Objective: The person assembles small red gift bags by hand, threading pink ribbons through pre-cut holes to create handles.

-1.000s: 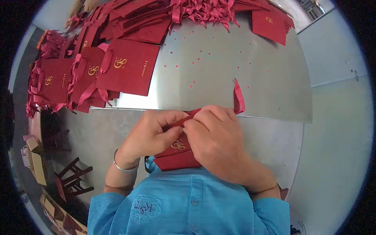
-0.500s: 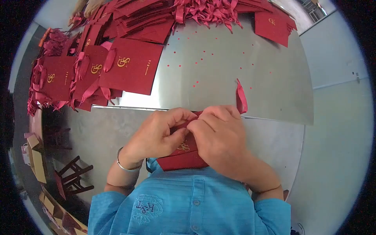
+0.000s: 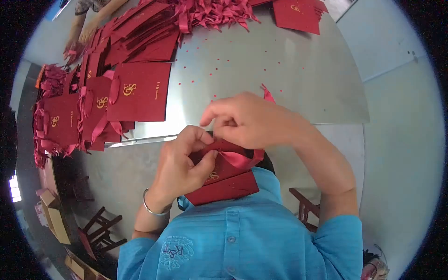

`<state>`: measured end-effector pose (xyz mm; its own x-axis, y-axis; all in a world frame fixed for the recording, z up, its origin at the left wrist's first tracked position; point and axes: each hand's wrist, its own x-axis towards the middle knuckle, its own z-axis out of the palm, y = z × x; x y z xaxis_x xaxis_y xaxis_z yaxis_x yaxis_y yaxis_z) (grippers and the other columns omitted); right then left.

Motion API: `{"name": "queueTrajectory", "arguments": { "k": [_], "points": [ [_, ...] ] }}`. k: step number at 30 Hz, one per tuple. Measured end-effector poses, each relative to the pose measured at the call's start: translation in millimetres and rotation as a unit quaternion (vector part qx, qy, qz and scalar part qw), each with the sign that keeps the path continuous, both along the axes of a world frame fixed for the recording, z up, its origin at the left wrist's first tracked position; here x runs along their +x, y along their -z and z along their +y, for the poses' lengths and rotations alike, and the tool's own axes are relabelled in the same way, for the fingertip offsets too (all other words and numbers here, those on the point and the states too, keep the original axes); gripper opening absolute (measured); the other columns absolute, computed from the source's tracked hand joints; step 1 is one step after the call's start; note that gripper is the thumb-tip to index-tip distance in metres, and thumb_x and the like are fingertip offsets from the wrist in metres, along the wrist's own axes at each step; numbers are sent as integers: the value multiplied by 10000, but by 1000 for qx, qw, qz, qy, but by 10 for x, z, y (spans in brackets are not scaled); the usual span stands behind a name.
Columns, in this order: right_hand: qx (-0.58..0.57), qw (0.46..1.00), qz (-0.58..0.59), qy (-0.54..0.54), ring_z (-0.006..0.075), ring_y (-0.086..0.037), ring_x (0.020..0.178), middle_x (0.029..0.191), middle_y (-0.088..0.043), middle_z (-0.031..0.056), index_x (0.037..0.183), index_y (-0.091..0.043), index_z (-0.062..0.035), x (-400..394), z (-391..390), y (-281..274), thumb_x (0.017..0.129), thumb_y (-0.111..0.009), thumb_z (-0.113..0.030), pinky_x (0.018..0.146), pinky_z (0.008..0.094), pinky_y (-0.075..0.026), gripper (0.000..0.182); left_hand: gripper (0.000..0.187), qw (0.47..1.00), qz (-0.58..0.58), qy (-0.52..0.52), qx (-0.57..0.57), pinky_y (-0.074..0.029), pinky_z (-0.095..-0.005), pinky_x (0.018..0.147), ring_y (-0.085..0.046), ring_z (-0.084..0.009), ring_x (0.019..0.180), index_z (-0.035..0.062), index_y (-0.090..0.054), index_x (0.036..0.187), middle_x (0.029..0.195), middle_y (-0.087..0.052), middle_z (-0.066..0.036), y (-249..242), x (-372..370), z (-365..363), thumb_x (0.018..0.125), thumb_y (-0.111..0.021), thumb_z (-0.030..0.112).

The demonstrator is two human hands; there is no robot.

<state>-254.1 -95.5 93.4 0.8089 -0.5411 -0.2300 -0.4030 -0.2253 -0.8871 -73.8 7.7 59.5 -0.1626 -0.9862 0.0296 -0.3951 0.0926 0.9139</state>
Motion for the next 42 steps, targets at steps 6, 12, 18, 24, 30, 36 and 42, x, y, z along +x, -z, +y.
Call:
{"name": "queueTrajectory", "arguments": {
  "k": [6,12,18,24,30,36,42],
  "points": [
    [163,961,63,-214,85,-592,768,889,-688,33,1128,-572,17,177,-380,67,823,-542,19,662,234,-455,307,202,994,-52,4,-94,-505,-307,551,-671,-210,621,35,-567,876,699,-664,-99,54,-64,23,737,-712,61],
    [252,922,44,-292,95,-608,802,933,-680,49,1102,-557,22,291,-448,239,746,-642,13,703,247,-449,367,211,987,-64,6,-150,-516,-323,543,-687,-241,654,53,-589,877,724,-681,-94,-50,-104,63,720,-730,69],
    [297,930,57,-207,118,-622,774,922,-687,83,1094,-549,44,196,-353,244,733,-676,-6,674,258,-477,385,194,998,-23,20,-51,-535,-288,596,-711,-235,710,37,-598,879,785,-707,-114,-53,-66,60,730,-722,48],
    [217,974,50,-41,135,-619,729,865,-682,98,1073,-560,36,142,-269,136,746,-657,-8,600,269,-484,344,162,999,27,42,-8,-518,-254,589,-708,-170,693,14,-593,880,747,-708,-98,-19,-56,47,756,-696,8],
    [-71,991,-51,99,131,-612,720,837,-655,103,976,-584,18,117,-216,139,790,-621,-5,630,275,-494,191,131,993,78,34,77,-418,-152,567,-545,-5,663,-15,-574,873,742,-664,-13,-23,-45,-5,799,-665,-73],
    [-145,969,-111,169,140,-608,717,873,-649,84,1003,-583,3,119,-164,354,823,-628,-16,649,277,-502,187,157,984,130,49,113,-437,-156,604,-567,-19,717,-18,-557,941,814,-677,-35,50,-52,-48,824,-634,-88],
    [-247,935,-136,213,130,-613,784,963,-647,70,1130,-558,-26,-230,44,413,847,-634,-41,652,283,-513,293,227,975,180,32,128,-461,-170,642,-582,-29,741,-25,-544,1035,855,-692,-52,98,24,-56,829,-604,-102]
  ]
}}
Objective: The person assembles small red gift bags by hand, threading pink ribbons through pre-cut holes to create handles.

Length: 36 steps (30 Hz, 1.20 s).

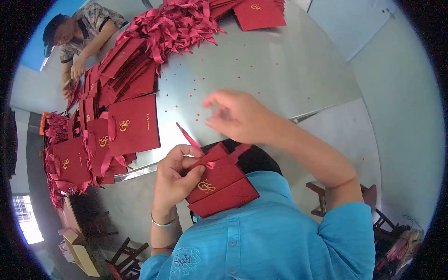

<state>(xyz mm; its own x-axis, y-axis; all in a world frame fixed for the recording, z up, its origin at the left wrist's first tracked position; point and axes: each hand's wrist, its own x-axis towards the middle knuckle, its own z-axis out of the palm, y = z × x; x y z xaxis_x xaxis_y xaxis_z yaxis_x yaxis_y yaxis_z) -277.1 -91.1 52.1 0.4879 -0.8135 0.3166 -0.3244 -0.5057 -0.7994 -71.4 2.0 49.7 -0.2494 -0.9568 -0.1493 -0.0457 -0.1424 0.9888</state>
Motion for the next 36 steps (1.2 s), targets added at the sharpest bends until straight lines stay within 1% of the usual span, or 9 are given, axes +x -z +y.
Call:
{"name": "queueTrajectory", "arguments": {
  "k": [2,6,10,13,22,24,31,33,36],
  "points": [
    [307,946,-71,-70,141,-614,846,977,-646,62,1207,-530,-41,-182,167,3,860,-650,-93,748,305,-509,371,253,1000,2,-8,-8,-463,-172,647,-581,-29,740,-29,-544,1062,855,-694,-52,13,13,-7,828,-601,-103],
    [295,946,-83,-103,160,-618,859,953,-648,61,1252,-517,-44,-348,490,160,856,-672,-144,864,328,-471,438,294,999,-40,14,-32,-474,-179,658,-583,-27,754,-39,-576,1111,844,-699,-42,7,-5,-52,823,-602,-96],
    [238,968,28,-79,139,-568,718,791,-618,59,1275,-499,-31,-498,592,78,834,-718,-192,698,285,-460,518,269,996,-67,16,-52,-481,-182,651,-585,-23,747,-42,-640,1083,827,-703,-32,-14,-49,-88,818,-617,-79],
    [248,961,88,-78,128,-612,743,743,-634,32,1235,-542,-51,-618,598,-48,786,-739,-135,852,326,-452,498,246,994,-92,9,-61,-481,-181,638,-585,-22,731,-49,-659,1061,809,-700,-25,-29,-43,-98,818,-623,-66],
    [263,931,-122,-223,179,-638,674,838,-686,122,1003,-663,36,-867,683,-536,803,-675,-47,612,302,-489,217,222,996,-88,17,-22,-479,-183,651,-586,-29,751,-59,-658,1045,824,-687,-19,73,-9,-136,829,-608,-61],
    [370,834,-331,-242,231,-656,637,804,-685,163,918,-678,61,-845,711,-574,787,-663,-3,564,319,-494,146,214,996,-90,15,-17,-478,-184,652,-587,-29,752,-60,-659,1038,822,-686,-17,49,-20,-146,830,-605,-60],
    [235,817,-466,-245,224,-589,409,637,-635,205,809,-607,-5,-561,572,-538,869,-585,-5,374,330,-479,65,160,995,-91,29,-11,-459,-185,615,-569,-23,712,-59,-671,984,772,-676,-2,30,-3,-163,837,-610,-36],
    [27,892,-407,-192,181,-531,352,631,-613,151,759,-594,-66,-457,547,-553,878,-639,-75,309,270,-349,127,149,994,-100,24,-23,-457,-189,608,-561,-22,699,-56,-673,973,756,-672,-1,-8,-7,-156,838,-616,-29],
    [42,904,-365,-220,139,-446,318,615,-571,55,710,-579,-134,-421,520,-683,883,-666,-141,317,262,-254,194,129,994,-105,19,-34,-456,-194,601,-551,-20,681,-50,-674,954,729,-662,-2,33,-19,-159,839,-628,-14]
  ]
}}
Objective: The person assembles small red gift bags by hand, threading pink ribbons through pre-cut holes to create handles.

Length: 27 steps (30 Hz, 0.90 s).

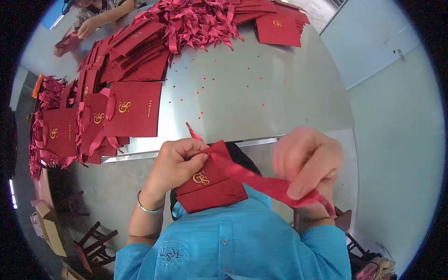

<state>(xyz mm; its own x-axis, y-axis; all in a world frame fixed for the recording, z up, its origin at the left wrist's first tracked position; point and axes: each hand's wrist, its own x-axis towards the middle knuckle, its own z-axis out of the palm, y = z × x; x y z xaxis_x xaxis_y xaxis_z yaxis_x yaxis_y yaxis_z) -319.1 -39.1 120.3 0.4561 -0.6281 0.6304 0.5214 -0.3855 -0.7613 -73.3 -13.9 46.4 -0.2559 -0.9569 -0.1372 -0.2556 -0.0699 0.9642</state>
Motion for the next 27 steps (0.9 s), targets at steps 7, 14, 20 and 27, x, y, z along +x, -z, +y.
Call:
{"name": "queueTrajectory", "arguments": {
  "k": [7,14,20,27],
  "points": [
    [162,978,-75,105,187,-537,494,630,-569,70,659,-547,-102,379,221,-257,810,-725,-124,497,337,-463,235,102,1000,-1,-9,-21,-455,-196,592,-544,-15,665,-41,-674,923,695,-648,4,49,-17,-6,835,-641,-2],
    [84,991,9,106,125,-556,558,705,-578,45,916,-526,-70,361,164,-183,865,-697,-132,496,256,-443,189,80,1000,-8,-12,-15,-450,-196,583,-538,-13,661,-40,-664,899,694,-641,1,45,11,-22,835,-631,-6],
    [-115,900,360,219,114,-600,645,848,-636,107,927,-593,7,423,-60,39,842,-639,27,551,235,-483,99,227,1000,23,-2,0,-437,-202,595,-559,-39,717,-33,-557,1037,785,-637,-26,-16,86,-36,821,-507,-81],
    [220,923,314,25,113,-648,723,824,-644,80,890,-591,31,496,-203,672,857,-601,93,569,225,-501,71,293,998,56,43,0,-443,-210,652,-585,-63,778,-22,-492,1093,836,-657,-68,-36,134,-53,812,-498,-105]
  ]
}}
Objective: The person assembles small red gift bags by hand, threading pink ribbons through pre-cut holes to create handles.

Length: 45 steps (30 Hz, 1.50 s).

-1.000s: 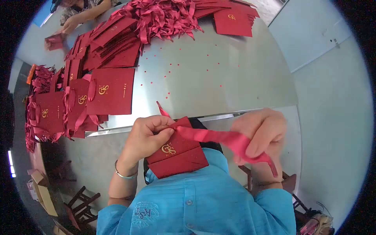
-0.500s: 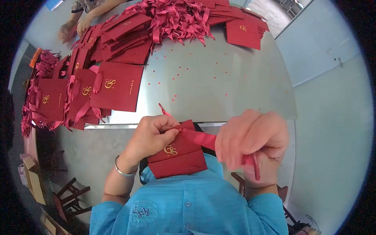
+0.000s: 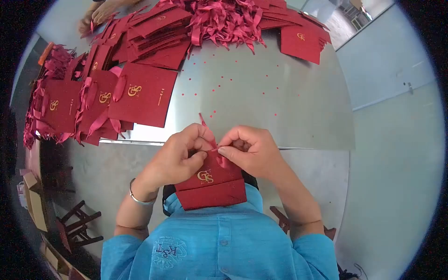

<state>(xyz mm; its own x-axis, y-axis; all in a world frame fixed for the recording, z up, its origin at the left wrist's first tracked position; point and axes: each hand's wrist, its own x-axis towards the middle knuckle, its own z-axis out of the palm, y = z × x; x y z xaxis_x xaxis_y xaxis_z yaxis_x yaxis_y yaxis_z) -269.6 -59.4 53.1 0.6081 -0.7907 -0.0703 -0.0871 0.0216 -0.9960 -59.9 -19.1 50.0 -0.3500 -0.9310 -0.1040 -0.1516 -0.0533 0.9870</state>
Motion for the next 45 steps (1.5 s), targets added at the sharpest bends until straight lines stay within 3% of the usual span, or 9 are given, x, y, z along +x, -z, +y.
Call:
{"name": "queueTrajectory", "arguments": {
  "k": [5,7,8,12,15,17,23,30,45],
  "points": [
    [-30,1000,8,-1,94,-636,670,804,-646,68,877,-589,26,8,12,-50,862,-613,74,556,217,-489,55,223,992,-63,57,-89,-472,-243,658,-639,-114,752,-6,-564,971,777,-677,-81,-121,243,-85,767,-600,-88],
    [-40,999,16,3,86,-631,659,792,-645,62,872,-590,20,18,10,-61,861,-617,67,552,210,-482,55,197,952,-192,118,-207,-498,-295,644,-680,-195,755,17,-602,888,751,-685,-86,-210,349,-156,713,-673,-40],
    [-38,999,22,5,79,-628,654,774,-645,58,868,-591,17,26,11,-70,860,-623,59,545,205,-473,53,216,948,-214,134,-195,-508,-338,619,-680,-251,736,35,-614,881,766,-692,-78,-243,382,-172,687,-701,1],
    [-34,999,30,10,63,-617,633,722,-645,50,859,-593,15,64,33,-82,858,-629,47,528,192,-455,49,220,946,-241,164,-145,-507,-333,596,-672,-231,664,34,-626,904,775,-697,-84,-302,438,-201,699,-701,10],
    [-57,997,55,10,66,-616,623,713,-649,52,861,-593,18,64,22,-68,859,-620,54,530,196,-464,45,238,962,-175,162,-131,-495,-296,536,-645,-170,580,27,-628,966,820,-709,-77,-225,510,-173,738,-673,-25],
    [-47,998,45,25,67,-616,625,721,-647,50,860,-592,17,43,45,-62,858,-617,59,534,199,-469,49,259,982,-78,143,99,-466,-283,492,-615,-140,549,0,-589,1030,876,-704,-91,-274,557,-115,791,-560,-96],
    [-37,998,31,51,72,-616,634,745,-630,45,860,-584,15,37,62,-32,850,-614,70,545,205,-483,63,307,957,174,7,234,-408,-173,378,-544,-65,471,-44,-523,1124,978,-676,-117,-29,542,150,845,-479,-164],
    [-18,997,40,64,78,-609,616,727,-620,46,884,-563,17,66,87,15,862,-608,61,529,200,-477,66,299,937,279,-31,206,-323,-164,331,-453,-33,431,-18,-518,1078,1027,-653,-108,250,447,257,828,-478,-179],
    [-10,997,45,68,56,-576,598,704,-613,26,887,-569,7,147,97,180,859,-622,56,507,185,-428,78,309,896,389,42,210,-220,-164,348,-371,12,442,8,-513,1033,1020,-655,-64,379,467,240,795,-494,-189]
  ]
}}
